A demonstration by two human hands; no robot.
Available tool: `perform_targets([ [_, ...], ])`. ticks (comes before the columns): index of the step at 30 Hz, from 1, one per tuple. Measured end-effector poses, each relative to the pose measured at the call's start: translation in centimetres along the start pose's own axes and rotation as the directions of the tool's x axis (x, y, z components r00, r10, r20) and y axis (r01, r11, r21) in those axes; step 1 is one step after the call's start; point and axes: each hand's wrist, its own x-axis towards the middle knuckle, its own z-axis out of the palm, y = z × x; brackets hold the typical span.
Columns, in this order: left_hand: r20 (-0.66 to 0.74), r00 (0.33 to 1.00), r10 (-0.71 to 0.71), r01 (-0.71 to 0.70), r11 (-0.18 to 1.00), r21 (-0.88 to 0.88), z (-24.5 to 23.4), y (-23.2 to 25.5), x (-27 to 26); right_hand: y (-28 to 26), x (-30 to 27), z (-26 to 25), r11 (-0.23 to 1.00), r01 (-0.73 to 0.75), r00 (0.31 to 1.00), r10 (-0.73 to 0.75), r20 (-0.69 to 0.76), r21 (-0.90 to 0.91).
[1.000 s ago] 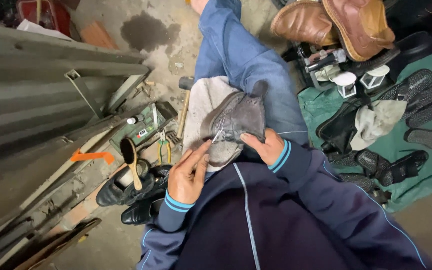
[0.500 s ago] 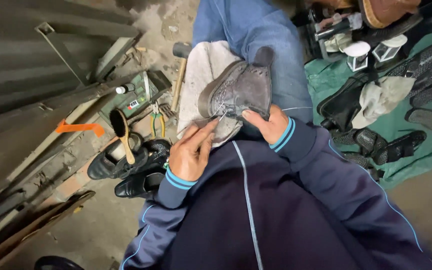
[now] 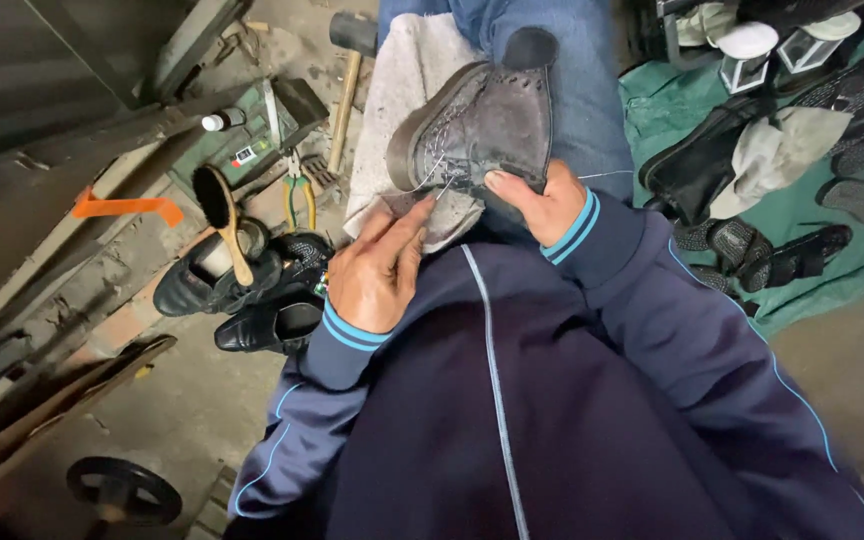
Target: Hand-stitching the sole of a boot using a needle and thread in a shoe repair setting.
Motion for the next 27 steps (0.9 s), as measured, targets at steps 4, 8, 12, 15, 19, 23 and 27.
perform_targets([
  [4, 0.006, 1.000, -0.012, 0.012, 1.000, 0.005, -0.1, 0.1, 0.1, 0.8, 0.7, -1.0, 0.999, -0.034, 0.997, 0.033, 0.063, 0.021],
  [8, 0.007, 1.000, -0.029, 0.028, 0.999, 0.038, 0.0, 0.1, 0.3, 1.4, 0.7, -1.0, 0.998, -0.045, 0.994, 0.040, 0.097, 0.050],
  [12, 0.000, 0.999, -0.035, 0.035, 0.996, 0.080, 0.2, 0.2, 0.7, 1.6, 1.0, -0.7, 0.995, -0.051, 0.995, 0.042, 0.092, 0.091],
  [15, -0.002, 0.999, -0.042, 0.042, 0.995, 0.091, 0.7, -0.4, 0.6, 1.2, 1.0, -0.3, 0.997, -0.047, 0.996, 0.042, 0.081, 0.059],
  [19, -0.019, 1.000, -0.024, 0.026, 0.991, 0.129, 0.8, -0.5, 0.8, 1.5, 0.9, -1.1, 0.996, -0.055, 0.990, 0.045, 0.131, 0.074],
  [23, 0.003, 1.000, -0.028, 0.027, 0.988, 0.154, 0.6, -0.1, 0.9, 0.9, 0.9, -0.7, 0.998, -0.033, 0.996, 0.027, 0.084, 0.060],
  [27, -0.010, 1.000, -0.029, 0.030, 0.984, 0.177, 0.9, -0.1, 1.0, 1.8, 1.2, -0.8, 0.994, -0.029, 0.995, 0.018, 0.099, 0.110],
])
